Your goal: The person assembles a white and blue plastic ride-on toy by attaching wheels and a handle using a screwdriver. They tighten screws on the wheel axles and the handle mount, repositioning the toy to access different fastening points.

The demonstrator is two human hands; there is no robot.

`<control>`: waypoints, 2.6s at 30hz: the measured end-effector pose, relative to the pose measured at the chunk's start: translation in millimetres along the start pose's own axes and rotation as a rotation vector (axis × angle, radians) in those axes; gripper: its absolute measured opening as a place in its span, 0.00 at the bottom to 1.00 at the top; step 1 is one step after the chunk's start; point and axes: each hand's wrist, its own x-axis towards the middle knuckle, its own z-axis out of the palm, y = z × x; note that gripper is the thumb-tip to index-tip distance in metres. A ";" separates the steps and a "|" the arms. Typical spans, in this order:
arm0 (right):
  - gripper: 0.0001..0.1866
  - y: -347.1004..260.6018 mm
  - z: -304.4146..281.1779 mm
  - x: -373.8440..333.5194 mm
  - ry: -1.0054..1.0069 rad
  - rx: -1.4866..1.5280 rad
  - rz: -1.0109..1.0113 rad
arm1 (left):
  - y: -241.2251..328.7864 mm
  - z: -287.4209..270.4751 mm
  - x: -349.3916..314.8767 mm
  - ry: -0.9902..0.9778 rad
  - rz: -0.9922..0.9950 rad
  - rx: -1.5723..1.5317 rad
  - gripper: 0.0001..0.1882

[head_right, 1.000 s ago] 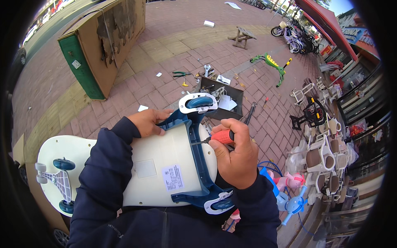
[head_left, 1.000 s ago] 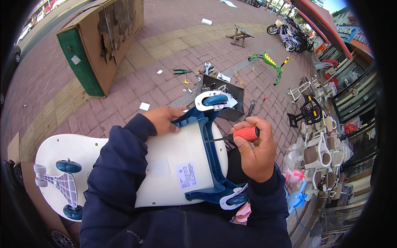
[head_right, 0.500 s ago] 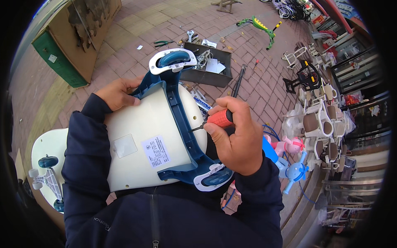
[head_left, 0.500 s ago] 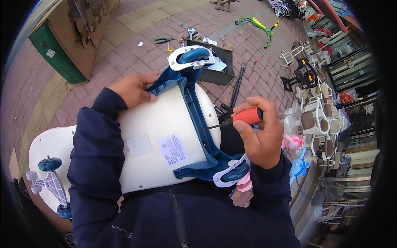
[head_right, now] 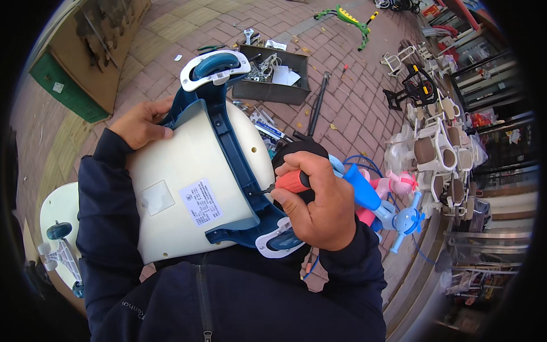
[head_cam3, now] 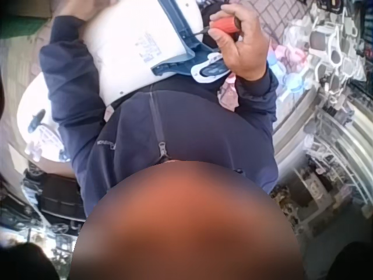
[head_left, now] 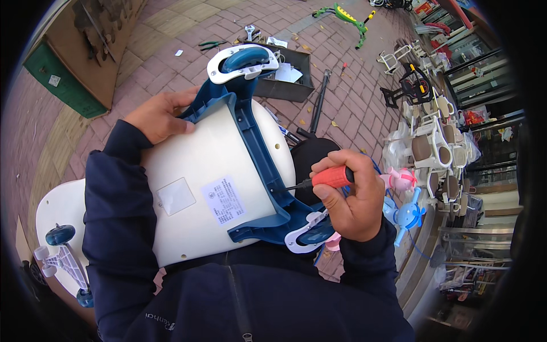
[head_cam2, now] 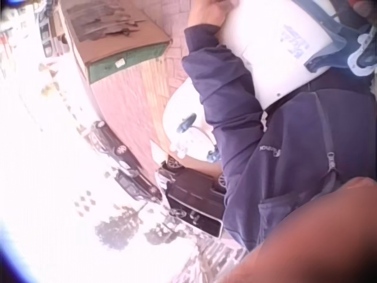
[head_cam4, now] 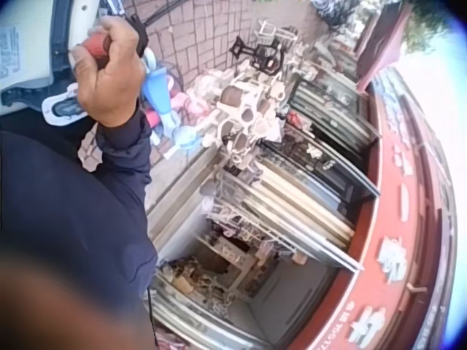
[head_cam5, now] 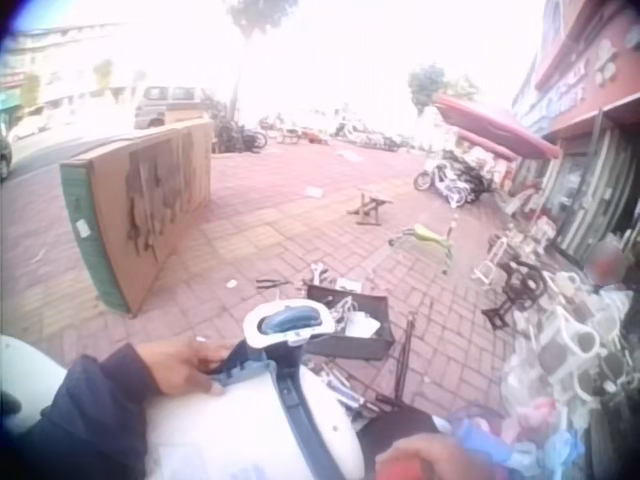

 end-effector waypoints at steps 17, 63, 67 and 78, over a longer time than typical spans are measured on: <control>0.12 -15.0 -21.4 1.2 -0.427 0.088 -0.188 | -3.1 -1.0 2.3 -0.025 0.016 -0.015 0.34; 0.26 -57.5 25.3 -2.5 -0.175 0.308 -0.241 | -24.0 -8.1 15.9 0.206 0.036 0.205 0.24; 0.22 -73.2 34.3 9.1 -0.256 0.389 -0.231 | -18.0 -13.1 19.8 0.292 0.009 0.316 0.24; 0.17 -90.5 71.5 6.4 -0.457 0.214 -0.455 | -14.6 5.4 24.2 0.293 -0.023 0.360 0.26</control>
